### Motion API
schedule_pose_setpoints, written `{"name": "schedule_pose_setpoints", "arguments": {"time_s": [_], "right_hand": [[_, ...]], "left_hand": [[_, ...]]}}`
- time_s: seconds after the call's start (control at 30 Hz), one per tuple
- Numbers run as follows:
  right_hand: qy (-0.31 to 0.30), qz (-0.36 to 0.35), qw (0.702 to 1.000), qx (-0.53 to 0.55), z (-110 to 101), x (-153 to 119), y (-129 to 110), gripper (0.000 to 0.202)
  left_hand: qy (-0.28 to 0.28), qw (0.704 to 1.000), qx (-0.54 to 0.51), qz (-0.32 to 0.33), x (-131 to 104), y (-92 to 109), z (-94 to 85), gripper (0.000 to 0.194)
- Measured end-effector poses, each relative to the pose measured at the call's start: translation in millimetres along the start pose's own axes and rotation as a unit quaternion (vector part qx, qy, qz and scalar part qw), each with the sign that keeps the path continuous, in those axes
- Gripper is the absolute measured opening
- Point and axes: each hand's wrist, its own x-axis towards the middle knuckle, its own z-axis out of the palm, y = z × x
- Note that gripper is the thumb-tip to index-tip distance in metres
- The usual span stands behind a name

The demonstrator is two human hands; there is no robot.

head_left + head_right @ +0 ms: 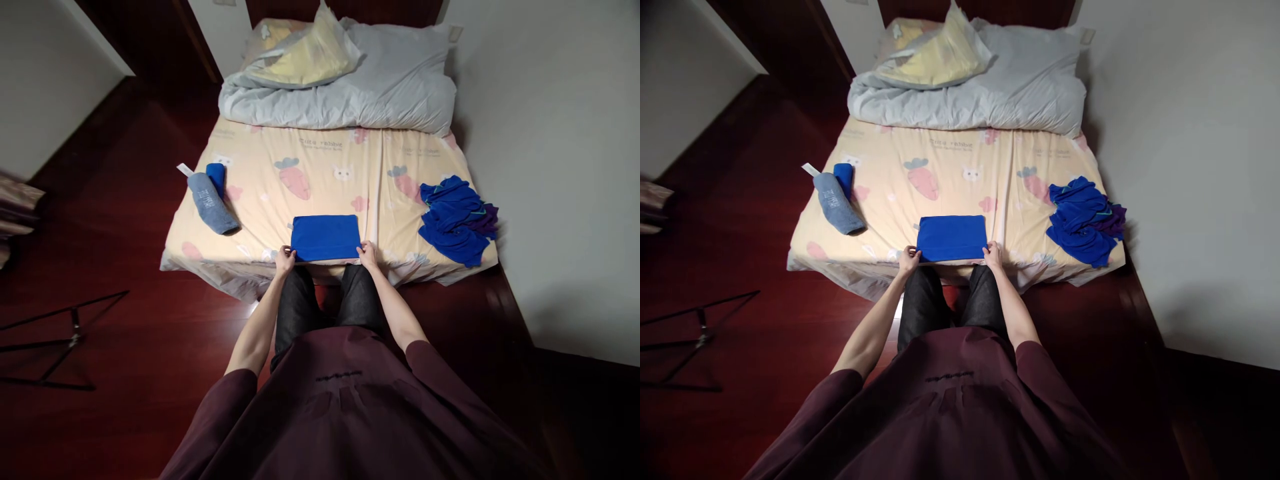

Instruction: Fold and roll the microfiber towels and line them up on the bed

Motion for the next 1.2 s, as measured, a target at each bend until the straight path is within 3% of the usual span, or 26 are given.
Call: {"name": "schedule_pose_setpoints", "arguments": {"time_s": [0.1, 0.17, 0.27, 0.4, 0.67, 0.87, 1.03, 1.2], "right_hand": [[0.031, -0.008, 0.994, -0.1, 2.9, -1.4, -22.1, 0.039], [0.039, -0.076, 0.985, -0.148, 4.4, -4.3, -38.2, 0.04], [-0.023, -0.192, 0.968, -0.159, 4.5, -12.5, -55.3, 0.037], [-0.14, -0.277, 0.934, -0.175, 4.1, -26.0, -56.0, 0.04], [-0.209, -0.288, 0.903, -0.24, 0.8, -28.9, -28.5, 0.053], [-0.189, -0.267, 0.911, -0.25, 4.0, -22.1, -23.2, 0.057], [-0.171, -0.259, 0.922, -0.233, 8.3, -19.1, -20.4, 0.055], [-0.164, -0.233, 0.934, -0.215, 8.8, -12.9, -23.8, 0.051]], "left_hand": [[0.058, 0.996, 0.021, 0.066, -8.2, 10.0, -6.9, 0.04], [0.068, 0.985, 0.052, 0.151, -13.9, 17.5, -11.4, 0.041], [-0.017, 0.961, 0.087, 0.262, -20.0, 26.5, -12.8, 0.04], [-0.095, 0.935, 0.124, 0.319, -24.4, 31.2, -2.1, 0.043], [-0.143, 0.911, 0.184, 0.339, -30.7, 24.4, 17.3, 0.064], [-0.112, 0.919, 0.21, 0.314, -27.3, 10.2, 15.6, 0.082], [-0.089, 0.933, 0.193, 0.29, -22.8, 3.2, 16.6, 0.081], [-0.091, 0.946, 0.175, 0.256, -15.4, 8.4, 19.6, 0.079]]}}
